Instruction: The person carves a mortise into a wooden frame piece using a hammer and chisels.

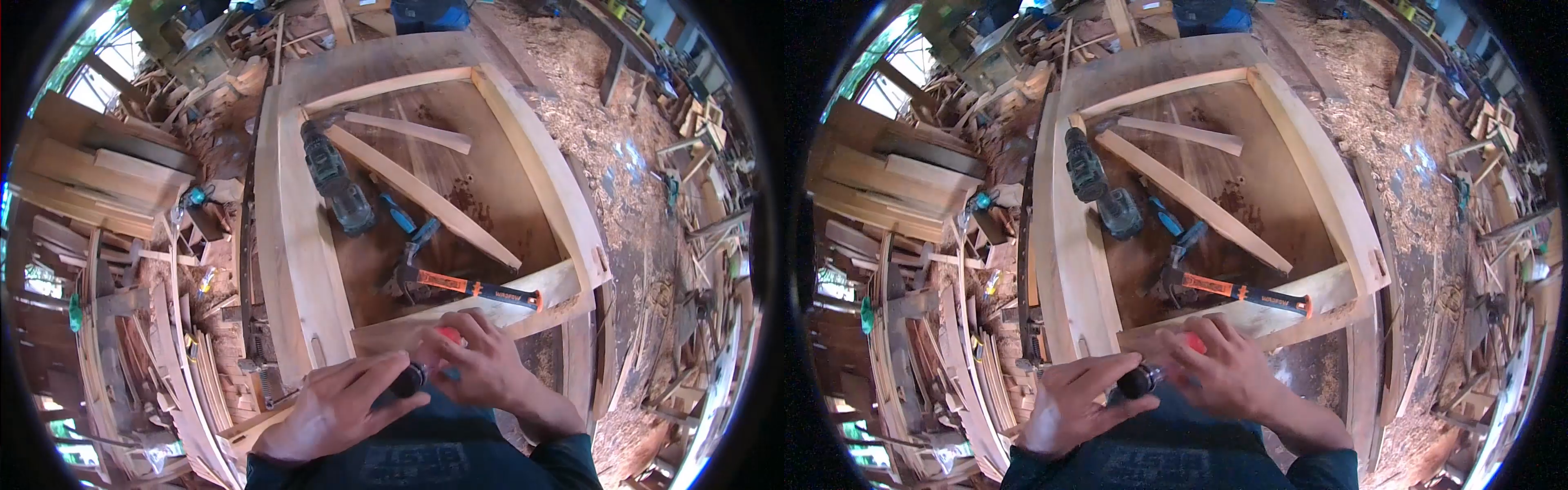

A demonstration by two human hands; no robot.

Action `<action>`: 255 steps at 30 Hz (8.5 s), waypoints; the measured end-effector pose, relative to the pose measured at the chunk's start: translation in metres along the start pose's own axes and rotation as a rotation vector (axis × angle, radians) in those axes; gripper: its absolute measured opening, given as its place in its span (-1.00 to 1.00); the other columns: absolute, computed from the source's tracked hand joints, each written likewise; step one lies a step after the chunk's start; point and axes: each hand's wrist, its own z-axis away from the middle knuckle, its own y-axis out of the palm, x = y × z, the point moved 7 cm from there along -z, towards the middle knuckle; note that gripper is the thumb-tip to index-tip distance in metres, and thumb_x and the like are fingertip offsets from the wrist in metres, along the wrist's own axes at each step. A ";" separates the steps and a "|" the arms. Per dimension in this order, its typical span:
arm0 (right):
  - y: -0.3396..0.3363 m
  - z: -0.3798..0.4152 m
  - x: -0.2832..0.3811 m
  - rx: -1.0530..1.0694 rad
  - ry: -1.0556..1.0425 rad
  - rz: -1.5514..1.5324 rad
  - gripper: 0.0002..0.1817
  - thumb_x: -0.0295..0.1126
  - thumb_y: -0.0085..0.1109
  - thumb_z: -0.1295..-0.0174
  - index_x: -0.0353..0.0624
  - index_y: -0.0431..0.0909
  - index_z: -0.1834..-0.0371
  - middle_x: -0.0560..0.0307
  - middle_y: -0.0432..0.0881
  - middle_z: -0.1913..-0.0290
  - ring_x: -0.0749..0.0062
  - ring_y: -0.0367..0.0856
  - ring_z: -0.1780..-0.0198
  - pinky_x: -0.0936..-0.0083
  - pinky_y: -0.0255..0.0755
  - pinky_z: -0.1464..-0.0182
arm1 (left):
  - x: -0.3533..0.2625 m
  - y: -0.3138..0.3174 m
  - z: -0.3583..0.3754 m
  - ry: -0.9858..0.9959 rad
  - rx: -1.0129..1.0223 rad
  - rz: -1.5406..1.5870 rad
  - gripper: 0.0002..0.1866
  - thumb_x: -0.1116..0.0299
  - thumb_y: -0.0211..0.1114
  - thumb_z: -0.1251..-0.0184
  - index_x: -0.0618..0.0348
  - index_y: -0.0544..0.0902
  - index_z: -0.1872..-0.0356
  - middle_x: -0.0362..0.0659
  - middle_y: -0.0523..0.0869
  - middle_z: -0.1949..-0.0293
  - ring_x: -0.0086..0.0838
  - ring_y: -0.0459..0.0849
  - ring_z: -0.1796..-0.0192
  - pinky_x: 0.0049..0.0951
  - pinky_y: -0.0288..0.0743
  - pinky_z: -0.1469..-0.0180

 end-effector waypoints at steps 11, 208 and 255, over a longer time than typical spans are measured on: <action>0.002 -0.009 -0.059 0.052 0.007 -0.042 -0.36 -0.22 0.55 0.05 0.00 0.61 -0.20 0.07 0.58 0.03 0.03 0.60 0.02 0.18 0.61 0.05 | 0.028 0.048 -0.053 0.078 -0.007 0.434 -0.58 0.44 0.46 -0.30 0.17 0.66 -0.18 0.03 0.73 -0.15 -0.12 0.74 -0.20 -0.20 0.63 -0.22; 0.293 0.249 0.215 -0.553 0.328 -0.088 -0.82 -0.53 0.32 -0.14 -0.15 0.47 0.50 0.01 0.50 0.60 0.06 0.56 0.56 0.32 0.47 0.42 | 0.158 0.099 0.219 0.654 -0.005 0.214 -0.74 0.38 0.50 -0.02 0.05 0.51 0.55 -0.15 0.55 0.50 -0.22 0.57 0.35 -0.22 0.41 0.15; 0.261 0.214 0.197 -0.610 0.189 -0.110 -0.73 -0.51 0.19 -0.29 -0.10 0.36 0.55 0.08 0.33 0.63 0.23 0.42 0.58 0.32 0.44 0.40 | 0.171 0.080 0.201 0.730 -0.059 0.214 -0.71 0.42 0.50 0.09 0.04 0.46 0.54 -0.17 0.48 0.51 -0.19 0.54 0.39 -0.19 0.37 0.25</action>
